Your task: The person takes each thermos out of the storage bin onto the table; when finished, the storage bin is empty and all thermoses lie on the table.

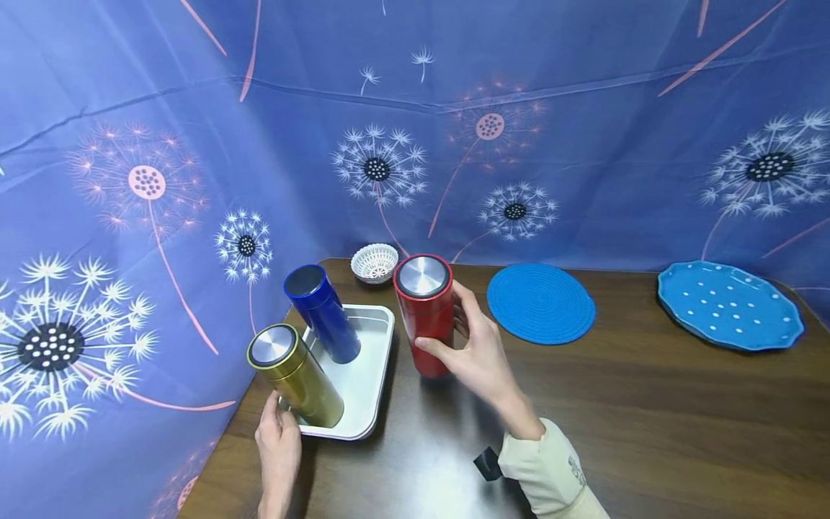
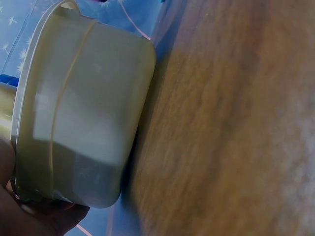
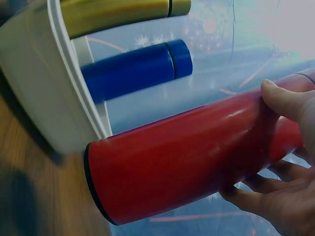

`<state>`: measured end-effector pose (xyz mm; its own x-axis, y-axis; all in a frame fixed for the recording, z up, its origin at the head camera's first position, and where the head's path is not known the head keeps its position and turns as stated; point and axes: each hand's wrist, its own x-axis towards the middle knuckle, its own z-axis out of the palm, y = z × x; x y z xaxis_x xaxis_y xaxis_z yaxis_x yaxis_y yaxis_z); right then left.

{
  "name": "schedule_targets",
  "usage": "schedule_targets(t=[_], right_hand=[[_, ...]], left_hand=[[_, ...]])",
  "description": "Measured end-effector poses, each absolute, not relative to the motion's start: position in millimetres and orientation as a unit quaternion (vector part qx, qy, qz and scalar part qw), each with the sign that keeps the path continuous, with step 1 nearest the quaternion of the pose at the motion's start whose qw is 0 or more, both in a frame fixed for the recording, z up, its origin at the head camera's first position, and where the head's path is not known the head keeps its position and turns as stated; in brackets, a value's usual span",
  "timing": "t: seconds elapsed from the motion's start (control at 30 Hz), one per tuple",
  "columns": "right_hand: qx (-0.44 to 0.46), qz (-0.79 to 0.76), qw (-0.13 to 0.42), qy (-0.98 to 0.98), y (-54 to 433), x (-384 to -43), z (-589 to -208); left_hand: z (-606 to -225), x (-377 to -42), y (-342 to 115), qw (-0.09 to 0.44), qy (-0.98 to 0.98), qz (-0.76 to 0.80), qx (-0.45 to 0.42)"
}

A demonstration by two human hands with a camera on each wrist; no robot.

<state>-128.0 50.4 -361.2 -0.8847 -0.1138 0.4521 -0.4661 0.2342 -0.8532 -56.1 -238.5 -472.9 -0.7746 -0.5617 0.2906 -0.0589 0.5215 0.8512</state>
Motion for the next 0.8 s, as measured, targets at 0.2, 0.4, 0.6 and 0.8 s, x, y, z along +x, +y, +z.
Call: schedule_targets(t=[0.2, 0.4, 0.6, 0.8], right_hand=[[0.17, 0.597, 0.153, -0.769, 71, -125, -368], [0.142, 0.586, 0.154, -0.782, 93, -121, -375], [0.1, 0.566, 0.166, -0.802, 114, -115, -382], [0.091, 0.557, 0.204, -0.8, 133, -110, -391]], left_hand=[[-471, -56, -239, 0.277, -0.826, -0.454, 0.185], [-472, -57, -240, 0.279, -0.826, -0.452, 0.187], [-471, -56, -242, 0.277, -0.829, -0.449, 0.186], [-473, -58, -243, 0.268, -0.831, -0.451, 0.186]])
